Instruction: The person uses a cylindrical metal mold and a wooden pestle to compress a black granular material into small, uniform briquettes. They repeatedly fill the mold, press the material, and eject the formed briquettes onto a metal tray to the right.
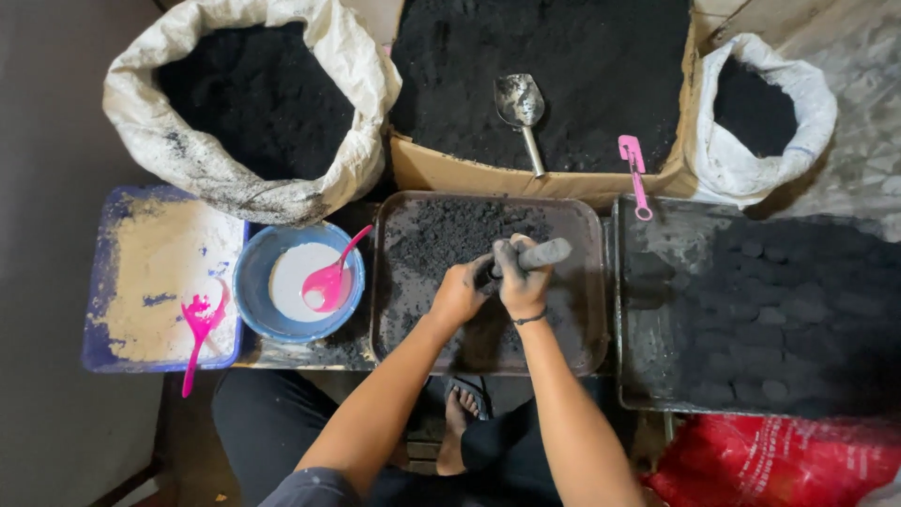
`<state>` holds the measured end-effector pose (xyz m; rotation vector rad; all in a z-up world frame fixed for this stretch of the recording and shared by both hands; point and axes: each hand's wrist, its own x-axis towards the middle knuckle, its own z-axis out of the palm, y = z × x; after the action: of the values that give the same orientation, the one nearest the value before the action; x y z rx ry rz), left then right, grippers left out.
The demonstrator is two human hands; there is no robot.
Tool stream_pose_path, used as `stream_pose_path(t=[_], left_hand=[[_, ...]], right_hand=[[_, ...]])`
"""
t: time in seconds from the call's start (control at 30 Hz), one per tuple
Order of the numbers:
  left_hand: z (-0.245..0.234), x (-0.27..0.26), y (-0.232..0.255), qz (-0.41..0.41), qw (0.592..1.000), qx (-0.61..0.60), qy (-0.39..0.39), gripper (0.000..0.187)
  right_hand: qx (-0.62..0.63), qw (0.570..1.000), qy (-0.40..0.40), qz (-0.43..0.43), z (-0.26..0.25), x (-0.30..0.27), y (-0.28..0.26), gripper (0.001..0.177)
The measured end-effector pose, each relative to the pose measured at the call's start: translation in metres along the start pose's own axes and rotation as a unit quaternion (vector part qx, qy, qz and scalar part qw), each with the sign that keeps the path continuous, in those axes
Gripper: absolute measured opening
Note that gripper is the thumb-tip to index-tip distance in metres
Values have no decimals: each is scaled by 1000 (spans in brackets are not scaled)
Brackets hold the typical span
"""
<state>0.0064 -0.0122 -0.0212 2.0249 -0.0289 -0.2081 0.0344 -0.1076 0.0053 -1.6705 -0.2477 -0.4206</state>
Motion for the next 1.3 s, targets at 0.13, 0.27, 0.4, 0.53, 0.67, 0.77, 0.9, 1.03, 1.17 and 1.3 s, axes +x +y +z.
stream_pose_path(t=[0.13,0.27,0.4,0.53,0.67,0.77,0.9,1.03,1.17,1.3], left_hand=[[10,2,-15,-6,1000,27,-4,41],[7,5,-14,-4,999,36,-1,41],[-8,-2,9,27,999,43,0,40],[3,-1,-12,24,1000,13,7,40],[4,2,-12,18,999,32,12,39],[5,-2,-12,11,999,38,7,40],[11,4,-23,11,999,31,4,39],[3,-3,-7,-6,999,33,0,38],[-2,-1,-5,11,998,61,-1,40],[1,-4,-8,54,995,82,14,37]], right_hand=[[-39,999,9,-23,6,-7,11,37],[0,1000,8,-4,8,0,12,37],[29,999,24,13,-6,-8,21,34],[41,996,60,44,-11,-7,4,31],[128,983,125,37,-16,-3,-12,30],[144,980,135,35,-10,-12,-9,29],[150,984,94,18,0,-14,8,31],[120,989,91,15,-3,-17,21,29],[117,990,79,5,-2,-12,18,33],[116,991,67,4,-4,-7,15,34]])
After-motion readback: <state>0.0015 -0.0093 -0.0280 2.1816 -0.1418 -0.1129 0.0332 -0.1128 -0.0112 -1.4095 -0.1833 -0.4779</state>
